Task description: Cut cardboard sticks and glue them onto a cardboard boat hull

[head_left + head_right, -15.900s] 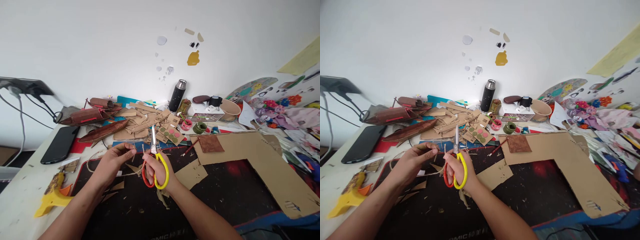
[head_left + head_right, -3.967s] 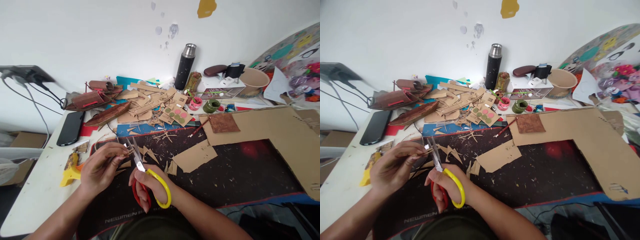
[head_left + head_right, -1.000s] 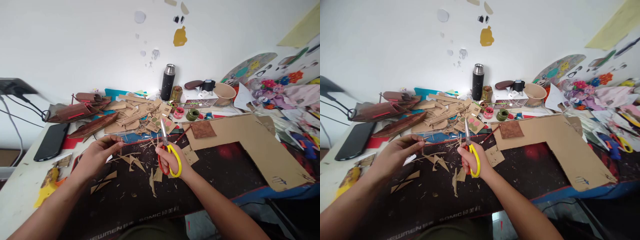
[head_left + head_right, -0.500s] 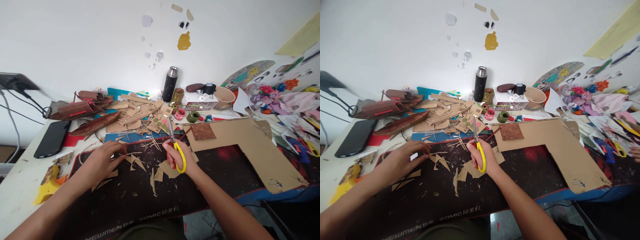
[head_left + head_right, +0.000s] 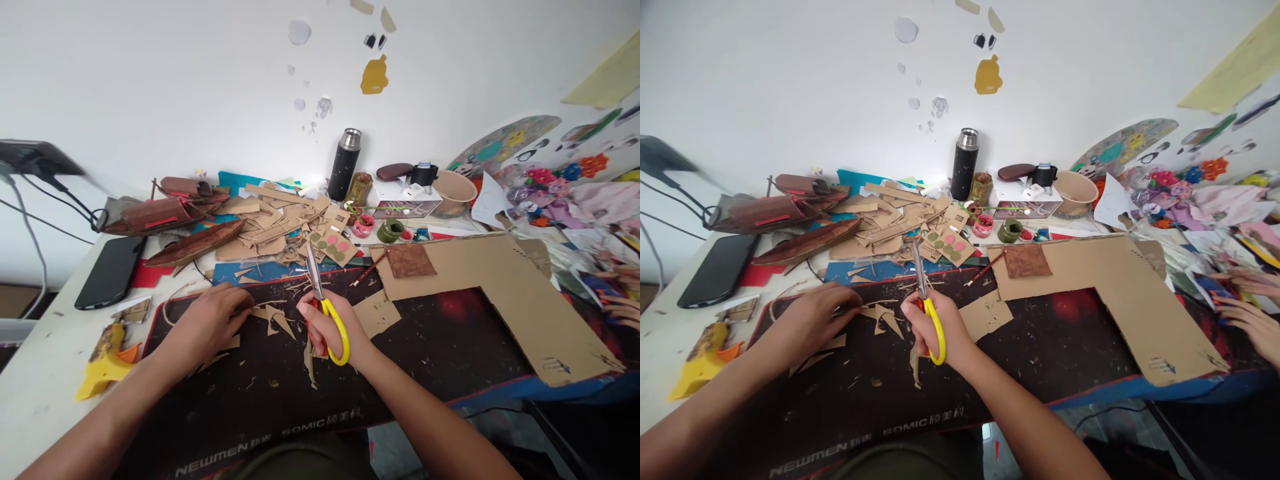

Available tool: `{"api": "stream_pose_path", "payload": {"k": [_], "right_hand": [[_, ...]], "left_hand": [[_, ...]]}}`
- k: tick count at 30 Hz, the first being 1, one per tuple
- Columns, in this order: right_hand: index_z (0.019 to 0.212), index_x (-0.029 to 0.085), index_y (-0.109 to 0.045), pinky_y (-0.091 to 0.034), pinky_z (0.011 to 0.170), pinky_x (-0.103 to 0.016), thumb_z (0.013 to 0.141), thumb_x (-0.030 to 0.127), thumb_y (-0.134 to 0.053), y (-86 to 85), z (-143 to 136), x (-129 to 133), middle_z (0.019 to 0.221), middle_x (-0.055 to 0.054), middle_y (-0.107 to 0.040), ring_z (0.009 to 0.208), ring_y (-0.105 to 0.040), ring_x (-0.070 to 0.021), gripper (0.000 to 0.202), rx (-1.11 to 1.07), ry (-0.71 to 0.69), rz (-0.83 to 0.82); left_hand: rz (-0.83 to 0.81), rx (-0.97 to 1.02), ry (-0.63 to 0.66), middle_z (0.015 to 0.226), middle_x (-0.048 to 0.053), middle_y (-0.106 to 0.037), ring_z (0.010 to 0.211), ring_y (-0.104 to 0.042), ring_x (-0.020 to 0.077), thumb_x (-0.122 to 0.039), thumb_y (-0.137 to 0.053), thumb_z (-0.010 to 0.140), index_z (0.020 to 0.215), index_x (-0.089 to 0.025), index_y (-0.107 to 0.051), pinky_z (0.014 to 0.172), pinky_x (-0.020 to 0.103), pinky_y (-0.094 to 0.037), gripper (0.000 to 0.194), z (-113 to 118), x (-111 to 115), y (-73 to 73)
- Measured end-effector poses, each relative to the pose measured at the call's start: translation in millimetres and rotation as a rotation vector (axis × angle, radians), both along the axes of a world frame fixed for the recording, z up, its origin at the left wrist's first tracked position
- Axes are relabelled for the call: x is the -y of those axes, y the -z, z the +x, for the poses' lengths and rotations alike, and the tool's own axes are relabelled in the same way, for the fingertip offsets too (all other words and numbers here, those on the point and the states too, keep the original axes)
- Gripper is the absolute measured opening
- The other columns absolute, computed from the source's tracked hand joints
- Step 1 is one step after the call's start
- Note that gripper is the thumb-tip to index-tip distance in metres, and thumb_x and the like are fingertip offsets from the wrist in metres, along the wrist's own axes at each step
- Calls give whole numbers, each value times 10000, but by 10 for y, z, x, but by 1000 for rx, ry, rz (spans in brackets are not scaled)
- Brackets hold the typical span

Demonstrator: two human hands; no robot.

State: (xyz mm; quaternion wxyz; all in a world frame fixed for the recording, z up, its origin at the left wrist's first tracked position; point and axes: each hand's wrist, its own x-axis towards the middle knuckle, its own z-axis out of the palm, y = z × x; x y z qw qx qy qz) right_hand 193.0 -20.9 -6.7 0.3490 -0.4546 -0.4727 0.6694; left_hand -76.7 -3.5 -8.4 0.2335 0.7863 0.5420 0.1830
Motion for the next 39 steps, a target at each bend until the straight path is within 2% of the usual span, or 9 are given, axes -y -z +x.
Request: {"api": "stream_pose_path", "payload": {"k": [3, 8, 10, 15, 20, 24, 31, 35, 39], "right_hand": [[979, 232, -573, -389, 342, -197, 939, 606, -691, 12, -57, 7, 435, 139, -467, 306, -452, -111, 395, -11, -11, -16], [978, 234, -576, -386, 334, -196, 917, 626, -711, 3, -152, -5, 444, 134, -483, 305, -461, -111, 419, -31, -26, -46], [968, 236, -576, -386, 327, -199, 901, 640, -719, -12, -213, -22, 444, 134, -481, 302, -465, -114, 434, -57, -19, -72], [961, 232, -581, -379, 317, -200, 879, 625, -734, -25, -402, -87, 445, 133, -481, 299, -472, -115, 430, -178, 15, -91], [977, 237, -561, -361, 318, -191, 845, 682, -760, -2, -530, -144, 447, 141, -480, 294, -464, -106, 506, -258, 82, -98], [951, 235, -559, -348, 307, -191, 829, 674, -786, -5, -569, -160, 433, 141, -467, 285, -456, -106, 509, -298, 105, -110], [902, 238, -542, -368, 326, -201, 837, 658, -791, -23, -571, -143, 437, 140, -459, 292, -458, -105, 493, -306, 71, -101], [888, 235, -549, -374, 334, -206, 840, 659, -799, -69, -531, -113, 449, 138, -455, 299, -459, -106, 494, -290, -40, -98], [896, 245, -529, -360, 324, -200, 837, 650, -815, -111, -517, -86, 427, 144, -452, 299, -467, -116, 499, -245, -156, -119]], "left_hand": [[-20, 75, -62, 884, 75, -775, 831, -700, 289, -462, -614, 946, 854, -269, -758, 798, 363, -497, 258, -1, 10, -52], [-59, 299, -345, 857, 37, -799, 761, -685, 258, -600, -765, 842, 845, -286, -776, 713, 319, -502, 315, 23, 19, -273], [-115, 422, -400, 820, 35, -792, 734, -673, 254, -650, -818, 785, 825, -283, -774, 672, 312, -504, 371, 60, 15, -370], [-218, 578, -365, 802, 53, -780, 754, -671, 261, -678, -884, 718, 781, -274, -781, 685, 326, -528, 421, 191, 31, -465], [-262, 635, -315, 816, 60, -775, 785, -678, 266, -636, -907, 727, 807, -266, -792, 738, 340, -559, 396, 227, 63, -374], [-268, 604, -245, 865, 68, -784, 827, -689, 263, -618, -856, 802, 832, -255, -797, 808, 344, -565, 369, 217, 85, -305], [-340, 573, -167, 861, 61, -788, 827, -691, 256, -619, -818, 838, 817, -252, -795, 795, 336, -559, 368, 257, 107, -323], [-334, 723, -283, 949, 76, -802, 924, -719, 274, -603, -900, 764, 852, -241, -796, 861, 357, -572, 387, 213, 48, -336], [-429, 847, -365, 902, 66, -802, 856, -716, 254, -570, -965, 693, 828, -229, -790, 831, 365, -580, 406, 218, 10, -359]]}}
